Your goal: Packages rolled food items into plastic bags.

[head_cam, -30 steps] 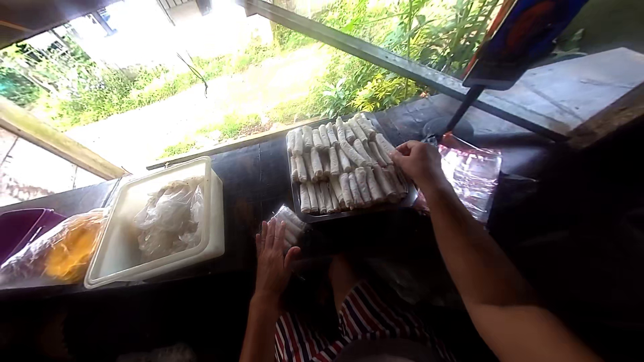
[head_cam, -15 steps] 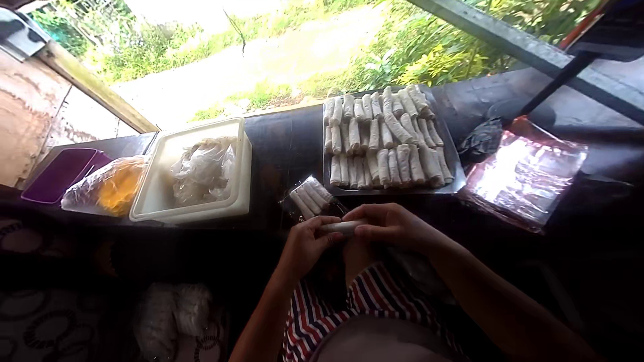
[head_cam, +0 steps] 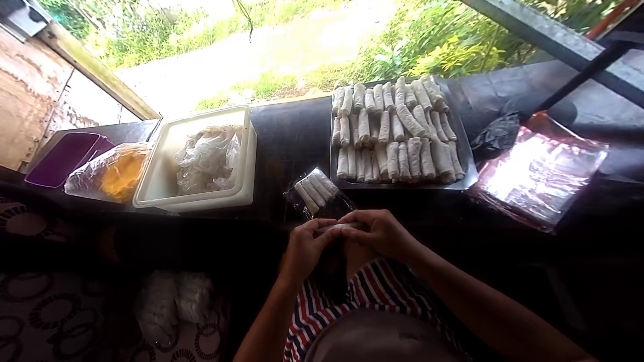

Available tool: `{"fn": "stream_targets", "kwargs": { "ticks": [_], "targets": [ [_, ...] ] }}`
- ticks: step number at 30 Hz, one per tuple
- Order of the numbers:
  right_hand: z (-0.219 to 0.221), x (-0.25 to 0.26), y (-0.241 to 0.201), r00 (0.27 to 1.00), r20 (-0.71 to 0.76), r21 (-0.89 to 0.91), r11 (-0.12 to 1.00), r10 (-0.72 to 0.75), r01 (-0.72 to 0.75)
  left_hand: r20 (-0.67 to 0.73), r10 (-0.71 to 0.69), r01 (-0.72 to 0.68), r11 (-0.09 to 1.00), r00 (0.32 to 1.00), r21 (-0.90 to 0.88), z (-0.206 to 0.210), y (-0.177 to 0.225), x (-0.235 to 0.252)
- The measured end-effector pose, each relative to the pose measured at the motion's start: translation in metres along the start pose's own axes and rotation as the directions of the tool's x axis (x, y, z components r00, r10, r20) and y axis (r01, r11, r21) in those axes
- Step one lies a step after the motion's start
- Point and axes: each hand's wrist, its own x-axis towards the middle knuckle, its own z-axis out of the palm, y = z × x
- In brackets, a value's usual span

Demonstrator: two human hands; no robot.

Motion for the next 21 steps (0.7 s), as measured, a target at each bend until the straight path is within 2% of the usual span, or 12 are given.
{"fn": "stream_targets", "kwargs": {
  "ticks": [6, 10, 13, 17, 19, 21],
  "targets": [
    [0.004, 0.001, 0.005, 1.0, -0.011, 0.052, 0.998, -0.02, 0.021, -0.059, 0.062, -0.063, 0.998, 0.996, 0.0, 0.005, -0.007, -0.002],
    [0.006, 0.003, 0.007, 0.999, 0.013, 0.084, 0.996, 0.031, -0.032, -0.097, 0.082, -0.084, 0.996, 0.992, -0.013, 0.008, -0.015, -0.001],
    [0.004, 0.004, 0.007, 0.995, 0.043, 0.111, 0.989, 0.09, -0.094, -0.074, 0.079, -0.08, 0.997, 0.994, 0.001, 0.006, -0.018, -0.001],
    [-0.003, 0.004, -0.001, 0.97, 0.138, 0.242, 0.943, 0.198, -0.227, 0.032, 0.312, -0.313, 0.935, 0.95, 0.17, 0.001, -0.024, -0.004],
    [-0.003, 0.002, 0.001, 0.978, 0.147, 0.258, 0.949, 0.15, -0.184, -0.015, 0.429, -0.409, 0.871, 0.903, 0.271, 0.004, -0.029, -0.003],
    [0.0, -0.002, 0.009, 0.996, 0.09, 0.147, 0.989, -0.016, 0.003, -0.049, 0.455, -0.422, 0.857, 0.889, 0.294, 0.004, -0.03, -0.003]
  ]
}}
